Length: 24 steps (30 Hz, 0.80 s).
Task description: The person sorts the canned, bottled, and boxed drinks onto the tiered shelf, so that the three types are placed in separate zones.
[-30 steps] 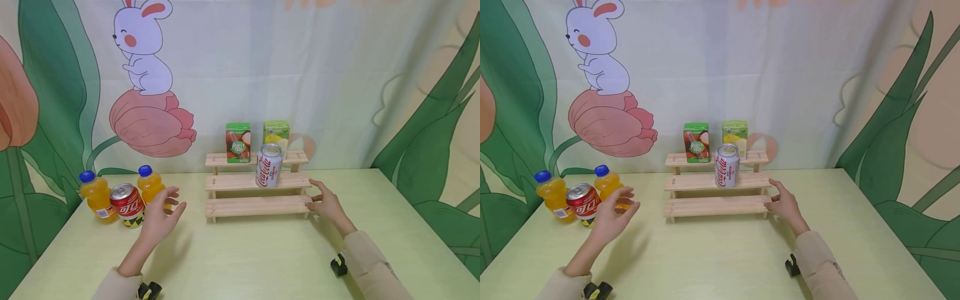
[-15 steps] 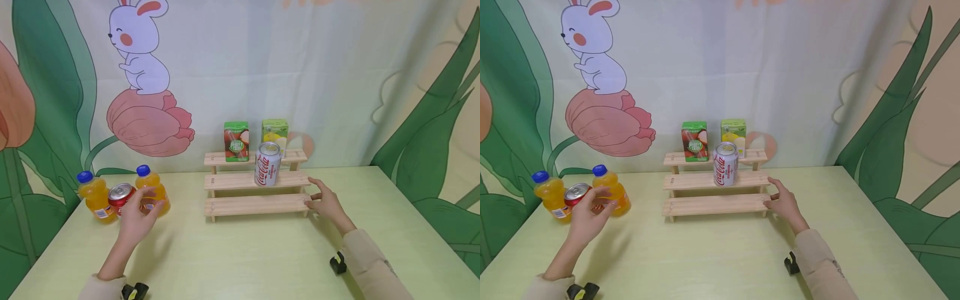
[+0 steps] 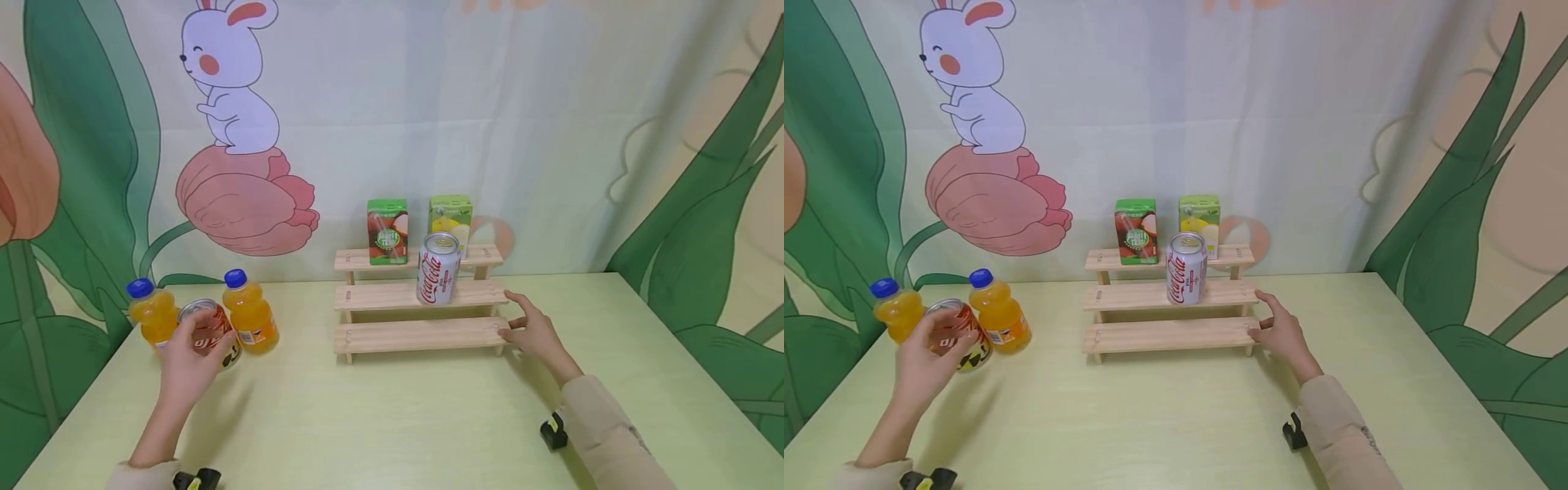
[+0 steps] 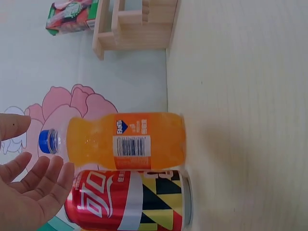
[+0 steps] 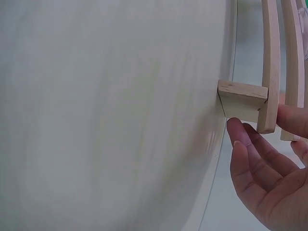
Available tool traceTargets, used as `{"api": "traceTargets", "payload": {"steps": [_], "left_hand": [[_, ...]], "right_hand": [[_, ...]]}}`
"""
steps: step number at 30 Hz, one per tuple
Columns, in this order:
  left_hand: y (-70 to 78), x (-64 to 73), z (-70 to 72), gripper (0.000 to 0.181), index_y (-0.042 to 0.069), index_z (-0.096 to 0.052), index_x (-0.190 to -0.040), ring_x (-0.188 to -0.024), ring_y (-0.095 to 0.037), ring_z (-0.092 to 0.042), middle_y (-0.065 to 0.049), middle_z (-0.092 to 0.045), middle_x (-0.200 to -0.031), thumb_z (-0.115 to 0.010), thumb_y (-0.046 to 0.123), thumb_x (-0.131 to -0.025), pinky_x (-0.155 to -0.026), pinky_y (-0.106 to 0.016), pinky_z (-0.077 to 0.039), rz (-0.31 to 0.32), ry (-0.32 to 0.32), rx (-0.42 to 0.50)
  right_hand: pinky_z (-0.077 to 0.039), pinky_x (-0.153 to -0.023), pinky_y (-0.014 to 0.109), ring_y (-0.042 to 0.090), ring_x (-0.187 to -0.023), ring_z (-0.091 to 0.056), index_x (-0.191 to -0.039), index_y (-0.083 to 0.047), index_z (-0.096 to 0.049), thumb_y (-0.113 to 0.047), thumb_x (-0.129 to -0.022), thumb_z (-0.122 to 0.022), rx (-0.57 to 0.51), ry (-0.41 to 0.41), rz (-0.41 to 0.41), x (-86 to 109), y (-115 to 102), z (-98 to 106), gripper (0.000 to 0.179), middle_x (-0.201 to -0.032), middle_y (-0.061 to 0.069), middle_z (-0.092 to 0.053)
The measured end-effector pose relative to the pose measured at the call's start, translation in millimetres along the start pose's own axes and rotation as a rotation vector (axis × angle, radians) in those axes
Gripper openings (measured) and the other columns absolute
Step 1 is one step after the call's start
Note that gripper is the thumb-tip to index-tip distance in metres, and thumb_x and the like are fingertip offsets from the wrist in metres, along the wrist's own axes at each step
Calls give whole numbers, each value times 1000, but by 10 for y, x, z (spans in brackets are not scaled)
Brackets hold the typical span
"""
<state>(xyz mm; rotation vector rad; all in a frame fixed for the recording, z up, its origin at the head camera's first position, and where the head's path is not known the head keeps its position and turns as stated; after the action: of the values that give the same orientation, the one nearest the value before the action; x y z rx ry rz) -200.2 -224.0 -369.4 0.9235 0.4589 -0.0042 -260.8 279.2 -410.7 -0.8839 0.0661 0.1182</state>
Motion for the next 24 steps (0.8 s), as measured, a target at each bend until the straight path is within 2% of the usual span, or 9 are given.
{"api": "traceTargets", "payload": {"steps": [4, 7, 8, 11, 14, 16, 18, 21, 24], "left_hand": [[-211, -65, 7, 47, -1, -46, -124, -92, -28, -52, -19, -54, -109, -65, 12, -84, -67, -7, -40, 33, 39, 0], [-500, -130, -20, 48, 6, -48, -125, -89, -17, -53, -13, -56, -107, -65, 24, -84, -66, -10, -42, 21, 67, -41], [-513, -136, -13, 48, 6, -48, -126, -89, -17, -53, -13, -56, -108, -65, 24, -84, -67, -11, -43, 28, 69, -44], [-359, -94, 43, 46, 4, -46, -126, -93, -20, -54, -15, -55, -111, -63, 21, -86, -65, -5, -40, 36, 75, -71], [-140, -35, 107, 44, -2, -45, -124, -96, -30, -53, -20, -53, -113, -62, 13, -86, -65, -2, -37, 87, 84, -50], [-150, -31, 123, 45, -2, -44, -124, -97, -30, -53, -20, -52, -113, -62, 15, -86, -64, -1, -36, 103, 94, -47], [-222, -52, 127, 47, -1, -44, -125, -98, -30, -51, -19, -51, -114, -63, 17, -86, -65, -4, -39, 120, 107, -48], [-407, -92, 118, 51, 1, -42, -127, -101, -32, -49, -18, -49, -117, -63, 22, -86, -62, -9, -43, 140, 126, -67], [-728, -167, 80, 55, 5, -42, -129, -102, -30, -47, -14, -48, -119, -63, 31, -84, -60, -16, -47, 142, 144, -102]], "right_hand": [[-49, -53, 29, 27, -77, -63, -142, -6, -26, -2, -83, -64, -2, -5, -3, -1, 5, 3, 71, -98, 30, -59], [-50, -53, 29, 26, -76, -63, -142, -7, -26, -3, -83, -64, 3, -5, -4, -6, 13, 2, 71, -98, 30, -59], [-50, -53, 29, 26, -76, -63, -142, -7, -26, -3, -83, -64, 6, -5, -3, -7, 15, 2, 71, -98, 30, -59], [-50, -53, 30, 25, -75, -63, -142, -7, -26, -3, -83, -64, 7, -5, -2, -4, 13, 2, 71, -98, 30, -59], [-50, -53, 31, 26, -75, -63, -143, -8, -25, -4, -83, -64, 10, -9, -6, -10, 7, 1, 71, -100, 30, -59], [-50, -53, 31, 26, -76, -62, -143, -8, -25, -5, -83, -65, 10, -9, -11, -12, 7, 2, 71, -100, 30, -59], [-50, -53, 32, 27, -77, -62, -143, -9, -25, -6, -83, -64, 11, -8, -14, -13, 9, 3, 71, -101, 30, -58], [-50, -53, 31, 26, -77, -62, -143, -9, -25, -5, -83, -64, 13, -7, -12, -16, 9, 2, 71, -101, 31, -58], [-50, -53, 31, 25, -75, -62, -143, -8, -25, -5, -83, -64, 17, -5, -11, -14, 3, 0, 71, -100, 30, -58]]}}
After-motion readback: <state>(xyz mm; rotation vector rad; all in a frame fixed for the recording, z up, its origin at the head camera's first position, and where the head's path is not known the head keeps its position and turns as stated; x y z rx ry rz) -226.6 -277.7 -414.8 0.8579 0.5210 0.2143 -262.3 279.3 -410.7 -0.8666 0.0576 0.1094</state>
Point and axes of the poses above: each hand's wrist, its own x-axis away from the middle knuckle, its own z-axis out of the back of the hand, y = z × x, the point moved 1 cm from there along -x, towards the middle knuckle
